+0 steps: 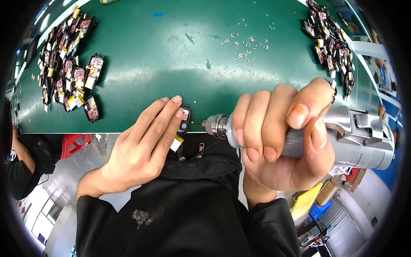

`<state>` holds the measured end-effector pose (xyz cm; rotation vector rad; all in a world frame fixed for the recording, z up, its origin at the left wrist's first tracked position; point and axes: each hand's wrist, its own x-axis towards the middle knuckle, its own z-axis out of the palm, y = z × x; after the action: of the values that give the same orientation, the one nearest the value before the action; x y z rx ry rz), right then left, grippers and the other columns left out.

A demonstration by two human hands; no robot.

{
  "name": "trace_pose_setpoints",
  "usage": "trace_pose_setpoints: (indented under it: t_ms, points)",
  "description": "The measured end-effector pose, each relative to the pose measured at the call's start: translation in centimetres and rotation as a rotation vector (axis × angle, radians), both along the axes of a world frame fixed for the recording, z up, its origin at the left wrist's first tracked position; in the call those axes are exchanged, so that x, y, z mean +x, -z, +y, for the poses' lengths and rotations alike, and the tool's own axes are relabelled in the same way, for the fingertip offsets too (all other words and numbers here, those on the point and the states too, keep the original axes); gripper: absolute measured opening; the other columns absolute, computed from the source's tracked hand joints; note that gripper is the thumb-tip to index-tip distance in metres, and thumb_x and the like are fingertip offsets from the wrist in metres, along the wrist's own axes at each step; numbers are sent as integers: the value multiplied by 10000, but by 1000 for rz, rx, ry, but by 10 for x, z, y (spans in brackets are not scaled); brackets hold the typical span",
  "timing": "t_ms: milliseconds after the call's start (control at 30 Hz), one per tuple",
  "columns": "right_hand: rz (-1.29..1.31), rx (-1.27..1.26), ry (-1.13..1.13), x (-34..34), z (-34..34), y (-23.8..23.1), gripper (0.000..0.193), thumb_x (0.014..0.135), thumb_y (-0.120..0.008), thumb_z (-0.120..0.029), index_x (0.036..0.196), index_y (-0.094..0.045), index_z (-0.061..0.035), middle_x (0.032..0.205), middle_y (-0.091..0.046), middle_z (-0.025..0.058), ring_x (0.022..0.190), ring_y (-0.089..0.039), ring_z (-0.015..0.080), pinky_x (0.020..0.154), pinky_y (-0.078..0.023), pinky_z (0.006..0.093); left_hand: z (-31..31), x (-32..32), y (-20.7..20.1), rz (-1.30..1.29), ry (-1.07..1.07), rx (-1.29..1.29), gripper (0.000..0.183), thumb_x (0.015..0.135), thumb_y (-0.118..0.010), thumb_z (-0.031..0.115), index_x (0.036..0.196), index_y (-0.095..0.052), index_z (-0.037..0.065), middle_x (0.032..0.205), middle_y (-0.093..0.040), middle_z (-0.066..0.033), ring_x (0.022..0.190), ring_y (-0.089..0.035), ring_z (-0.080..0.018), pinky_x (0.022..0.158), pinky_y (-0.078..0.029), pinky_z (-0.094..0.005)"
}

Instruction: Assembling electronic components using a power screwdriver on a workbench.

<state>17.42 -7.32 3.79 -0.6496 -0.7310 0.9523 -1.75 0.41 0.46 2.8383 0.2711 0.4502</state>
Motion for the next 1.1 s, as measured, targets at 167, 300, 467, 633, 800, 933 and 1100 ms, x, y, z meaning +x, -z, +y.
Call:
trace_pose_setpoints:
  t_ms: [167,300,467,633,800,933,1100]
  points:
    - [-29,-63,51,-5,10,4,127,886,-458,-208,888,-464,-80,522,-396,-18,442,-389,79,529,-334,260,-1,1,6,-37,-9,16,438,593,-590,0,1001,-599,-157,1101,-587,-248,981,-594,-348,801,-531,-371]
    - [-26,-82,62,-8,11,11,128,883,-457,-210,887,-462,-82,519,-392,-20,440,-389,78,530,-339,261,-2,1,7,-47,-21,-15,426,591,-589,1,989,-606,-152,1088,-594,-242,969,-598,-339,793,-534,-364]
    - [-101,-118,33,-9,13,9,139,891,-440,-216,826,-427,-93,520,-388,-20,436,-389,78,537,-357,265,-3,2,8,-63,-24,-21,420,587,-586,-2,979,-610,-152,1082,-595,-242,965,-598,-338,787,-537,-364]
    - [-254,-87,-140,-9,23,8,166,908,-444,-217,805,-412,-91,524,-394,-8,412,-372,86,504,-372,268,-2,0,11,-71,-22,-17,421,591,-584,-6,984,-595,-156,1110,-579,-257,973,-591,-346,789,-537,-371]
    - [-327,-35,-246,-6,37,7,165,886,-479,-195,790,-405,-84,504,-390,-7,379,-344,84,463,-348,258,4,-2,11,-56,8,-7,448,596,-580,1,1013,-576,-160,1157,-550,-269,1011,-564,-356,797,-532,-381]
    - [-224,0,-250,-7,38,9,185,861,-510,-178,757,-395,-77,497,-384,-5,364,-331,87,442,-338,262,3,-3,5,-66,8,18,449,603,-581,11,1019,-574,-159,1162,-544,-273,1014,-555,-357,807,-523,-383]
    - [-79,131,-385,6,34,12,148,823,-577,-93,793,-445,-33,538,-454,32,411,-424,121,399,-359,249,4,-4,3,-73,35,-11,400,669,-601,21,1032,-572,-144,1120,-569,-234,1023,-559,-329,838,-516,-369]
